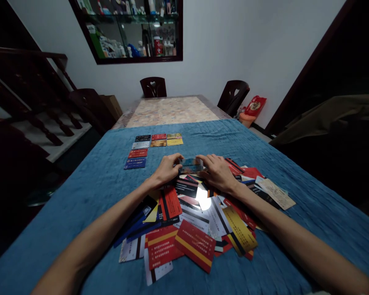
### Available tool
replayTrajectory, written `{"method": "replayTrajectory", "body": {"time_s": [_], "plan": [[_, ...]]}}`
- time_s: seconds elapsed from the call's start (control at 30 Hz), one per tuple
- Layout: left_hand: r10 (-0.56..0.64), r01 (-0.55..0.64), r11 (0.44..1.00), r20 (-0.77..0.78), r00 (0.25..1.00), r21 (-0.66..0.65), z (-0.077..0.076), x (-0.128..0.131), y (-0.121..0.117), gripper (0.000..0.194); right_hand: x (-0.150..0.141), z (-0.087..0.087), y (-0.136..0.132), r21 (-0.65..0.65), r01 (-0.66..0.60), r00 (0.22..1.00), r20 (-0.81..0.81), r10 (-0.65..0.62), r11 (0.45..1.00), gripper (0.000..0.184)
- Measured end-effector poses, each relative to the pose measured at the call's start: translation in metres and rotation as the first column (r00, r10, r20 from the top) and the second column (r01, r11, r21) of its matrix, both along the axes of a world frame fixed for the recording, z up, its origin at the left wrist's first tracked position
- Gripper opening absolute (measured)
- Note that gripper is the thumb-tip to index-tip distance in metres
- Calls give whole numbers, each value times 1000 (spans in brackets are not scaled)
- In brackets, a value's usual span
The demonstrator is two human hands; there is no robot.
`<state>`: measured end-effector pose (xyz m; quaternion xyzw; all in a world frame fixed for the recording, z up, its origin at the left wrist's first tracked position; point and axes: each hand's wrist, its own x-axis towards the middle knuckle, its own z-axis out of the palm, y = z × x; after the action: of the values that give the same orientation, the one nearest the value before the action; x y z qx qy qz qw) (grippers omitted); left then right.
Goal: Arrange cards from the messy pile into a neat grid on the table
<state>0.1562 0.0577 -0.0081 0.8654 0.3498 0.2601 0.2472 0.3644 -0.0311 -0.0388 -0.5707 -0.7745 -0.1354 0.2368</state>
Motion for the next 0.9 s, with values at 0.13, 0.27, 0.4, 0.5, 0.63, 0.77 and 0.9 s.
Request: {"method": "replayTrajectory", "body": {"time_s": [0.13, 0.27, 0.4, 0.5, 0.63, 0.77, 0.9], "plan": [[-10, 10, 1000, 10, 1000, 12, 0, 0, 0, 22, -1, -1, 1, 29, 10, 1000, 22, -10, 1000, 44], [-13, 13, 999, 11, 1000, 35, 1, -1, -1, 25, 0, -2, 2, 55, 12, 1000, 21, -13, 998, 42], [-2, 3, 998, -6, 1000, 55, 2, -1, -3, 28, 0, -1, 2, 68, 23, 1000, 18, -24, 997, 41], [6, -5, 998, -14, 1000, 68, 3, -1, -5, 31, 0, 0, 1, 74, 36, 999, 12, -37, 997, 41], [3, -2, 997, -11, 1000, 80, 4, -1, -7, 32, 0, 1, 1, 81, 42, 999, 22, -44, 996, 42], [-20, 22, 994, -23, 1000, 103, 2, 0, -7, 30, 2, 1, 2, 93, 47, 999, 24, -49, 995, 40], [-29, 38, 988, -60, 998, 148, 1, 0, -5, 27, 2, 1, 2, 93, 42, 999, 24, -44, 995, 39]]}}
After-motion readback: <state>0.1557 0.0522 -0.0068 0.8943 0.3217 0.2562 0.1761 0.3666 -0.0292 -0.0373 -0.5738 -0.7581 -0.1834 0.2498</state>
